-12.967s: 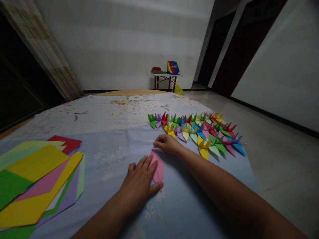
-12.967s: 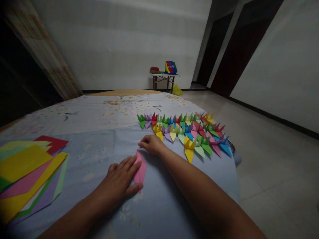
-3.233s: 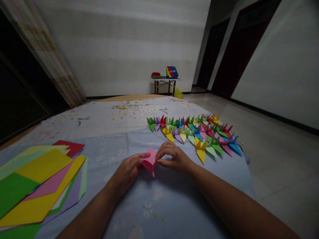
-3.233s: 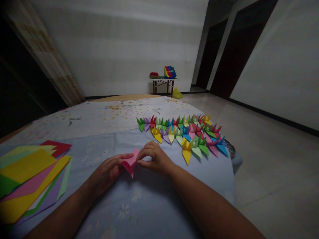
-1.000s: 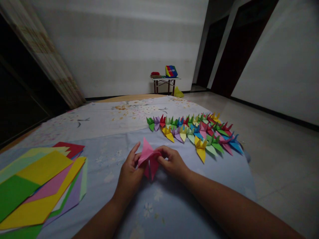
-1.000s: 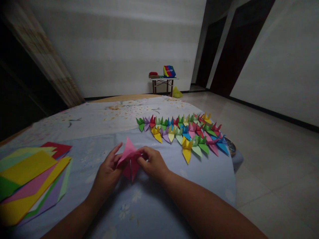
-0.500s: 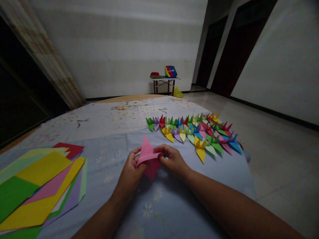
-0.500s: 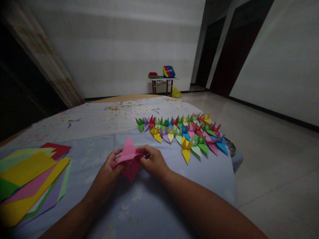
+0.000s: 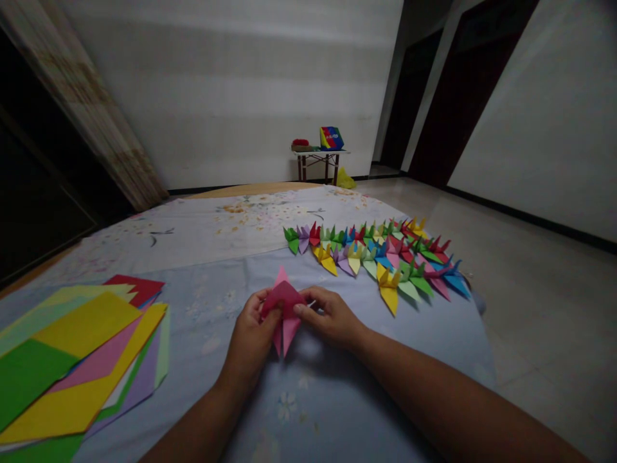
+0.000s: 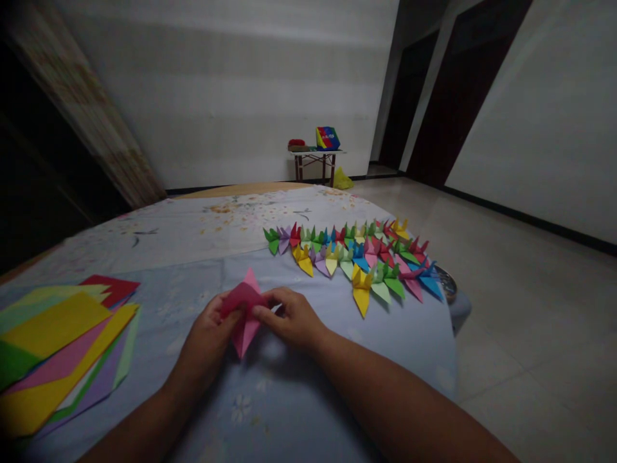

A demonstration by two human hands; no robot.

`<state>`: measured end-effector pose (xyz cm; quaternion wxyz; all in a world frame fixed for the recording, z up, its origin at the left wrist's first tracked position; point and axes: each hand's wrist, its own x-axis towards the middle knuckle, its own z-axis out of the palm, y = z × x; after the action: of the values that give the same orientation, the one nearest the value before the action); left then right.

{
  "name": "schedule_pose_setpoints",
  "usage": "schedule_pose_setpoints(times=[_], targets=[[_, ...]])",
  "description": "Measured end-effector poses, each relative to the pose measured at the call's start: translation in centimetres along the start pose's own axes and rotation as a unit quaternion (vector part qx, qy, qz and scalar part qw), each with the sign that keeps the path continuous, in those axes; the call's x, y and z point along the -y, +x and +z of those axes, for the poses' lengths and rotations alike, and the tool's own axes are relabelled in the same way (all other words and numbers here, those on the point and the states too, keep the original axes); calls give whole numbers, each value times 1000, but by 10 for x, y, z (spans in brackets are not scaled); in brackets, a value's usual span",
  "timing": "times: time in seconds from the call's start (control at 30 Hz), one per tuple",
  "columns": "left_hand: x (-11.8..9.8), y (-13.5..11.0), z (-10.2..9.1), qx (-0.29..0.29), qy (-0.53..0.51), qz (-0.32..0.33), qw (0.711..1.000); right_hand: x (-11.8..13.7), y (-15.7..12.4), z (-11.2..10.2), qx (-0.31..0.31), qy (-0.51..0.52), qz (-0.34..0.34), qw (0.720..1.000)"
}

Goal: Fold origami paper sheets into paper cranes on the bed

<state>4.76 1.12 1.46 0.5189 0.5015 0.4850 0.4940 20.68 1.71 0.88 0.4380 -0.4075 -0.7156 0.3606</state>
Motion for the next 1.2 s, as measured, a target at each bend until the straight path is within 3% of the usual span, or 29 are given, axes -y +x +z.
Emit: schedule_pose_setpoints(times=[0.2, 0.47, 0.73, 1.2], targets=[[-2, -1, 1, -24, -9, 5, 1000, -4, 0, 2, -13, 25, 30, 999], [7, -3, 0, -11, 59, 63, 996, -7, -1, 6, -53, -65, -2, 996], [6, -5, 1, -31, 91, 82, 992, -11, -1, 6, -80, -77, -18, 994], [6, -5, 2, -54, 89, 106, 989, -18, -1, 5, -41, -123, -116, 985]])
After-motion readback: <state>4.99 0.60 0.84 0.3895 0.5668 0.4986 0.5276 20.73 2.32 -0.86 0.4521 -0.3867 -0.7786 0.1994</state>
